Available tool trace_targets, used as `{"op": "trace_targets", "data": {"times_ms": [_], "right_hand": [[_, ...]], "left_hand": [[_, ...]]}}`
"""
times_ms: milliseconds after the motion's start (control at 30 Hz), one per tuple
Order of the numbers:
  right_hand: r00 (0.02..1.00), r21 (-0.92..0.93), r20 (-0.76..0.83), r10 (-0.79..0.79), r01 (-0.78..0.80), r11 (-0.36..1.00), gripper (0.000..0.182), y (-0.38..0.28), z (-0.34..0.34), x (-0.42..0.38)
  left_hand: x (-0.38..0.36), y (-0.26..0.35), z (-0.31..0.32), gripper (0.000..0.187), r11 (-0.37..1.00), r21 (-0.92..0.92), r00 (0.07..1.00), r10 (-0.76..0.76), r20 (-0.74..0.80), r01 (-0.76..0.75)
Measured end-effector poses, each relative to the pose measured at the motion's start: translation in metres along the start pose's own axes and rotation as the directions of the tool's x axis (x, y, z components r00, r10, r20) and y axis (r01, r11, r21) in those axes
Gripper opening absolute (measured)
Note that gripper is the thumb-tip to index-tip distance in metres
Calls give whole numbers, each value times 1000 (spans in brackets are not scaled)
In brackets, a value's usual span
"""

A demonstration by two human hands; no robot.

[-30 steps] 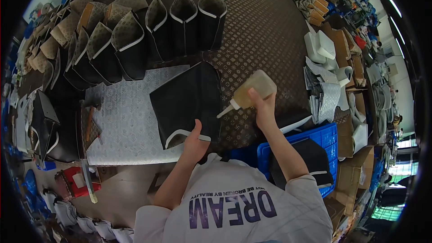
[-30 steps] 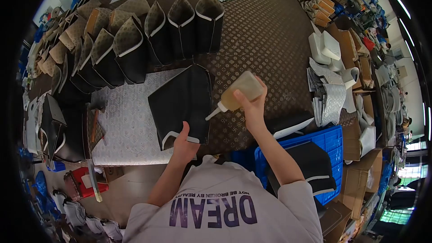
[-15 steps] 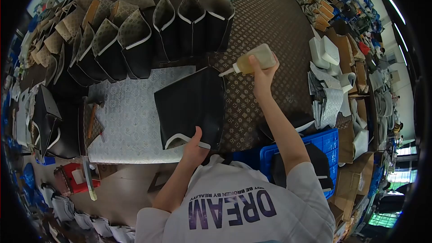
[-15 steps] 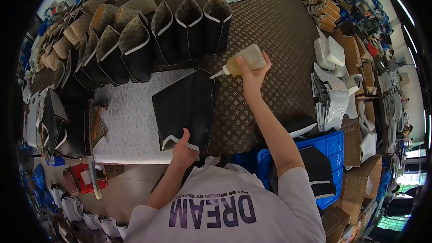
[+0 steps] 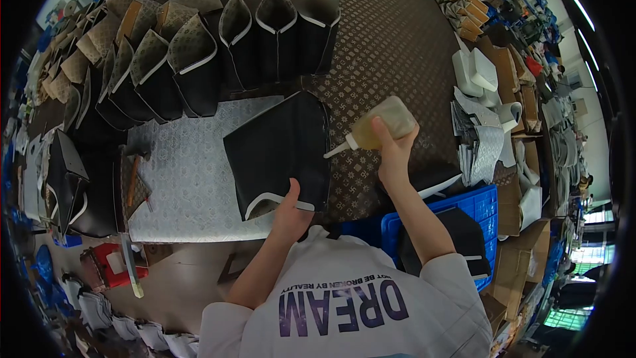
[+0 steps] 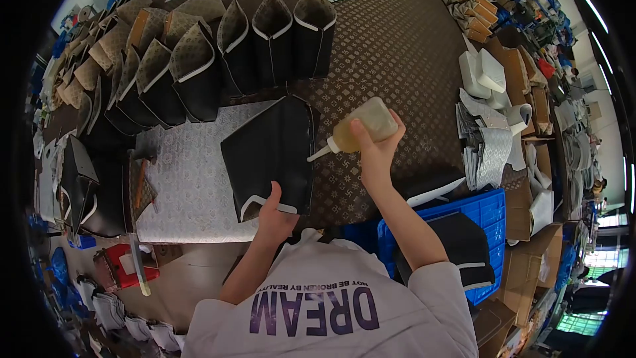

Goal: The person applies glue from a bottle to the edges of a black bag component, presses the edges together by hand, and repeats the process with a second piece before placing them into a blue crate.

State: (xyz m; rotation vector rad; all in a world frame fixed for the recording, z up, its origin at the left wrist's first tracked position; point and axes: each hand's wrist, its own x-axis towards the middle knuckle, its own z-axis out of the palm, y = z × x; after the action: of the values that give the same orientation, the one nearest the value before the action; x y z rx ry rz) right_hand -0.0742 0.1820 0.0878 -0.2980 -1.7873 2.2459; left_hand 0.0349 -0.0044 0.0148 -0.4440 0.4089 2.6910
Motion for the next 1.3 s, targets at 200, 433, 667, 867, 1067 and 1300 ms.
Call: {"op": "trace_targets", "data": {"times_ms": [200,433,667,867,1067,1300], "right_hand": [[1000,2,1,-7,7,1000,81,-3,-17,-32],[992,-73,123,-4,13,997,82,-19,-18,-75],[967,178,213,141,-180,967,61,-48,-29,-69],[989,263,4,-148,141,955,61,-94,-15,-26],[950,247,133,-281,243,938,65,-101,8,-2],[937,186,183,-298,265,946,86,-89,26,18]], "left_hand": [[5,-1,9,47,999,-6,997,36,70,-36],[10,-1,8,50,998,40,994,50,92,-54],[5,41,33,77,918,289,952,210,224,-270],[-10,122,55,60,305,842,885,293,362,-446],[14,174,91,43,23,982,982,41,184,-185],[63,142,99,26,-326,894,887,244,393,-306]]}}
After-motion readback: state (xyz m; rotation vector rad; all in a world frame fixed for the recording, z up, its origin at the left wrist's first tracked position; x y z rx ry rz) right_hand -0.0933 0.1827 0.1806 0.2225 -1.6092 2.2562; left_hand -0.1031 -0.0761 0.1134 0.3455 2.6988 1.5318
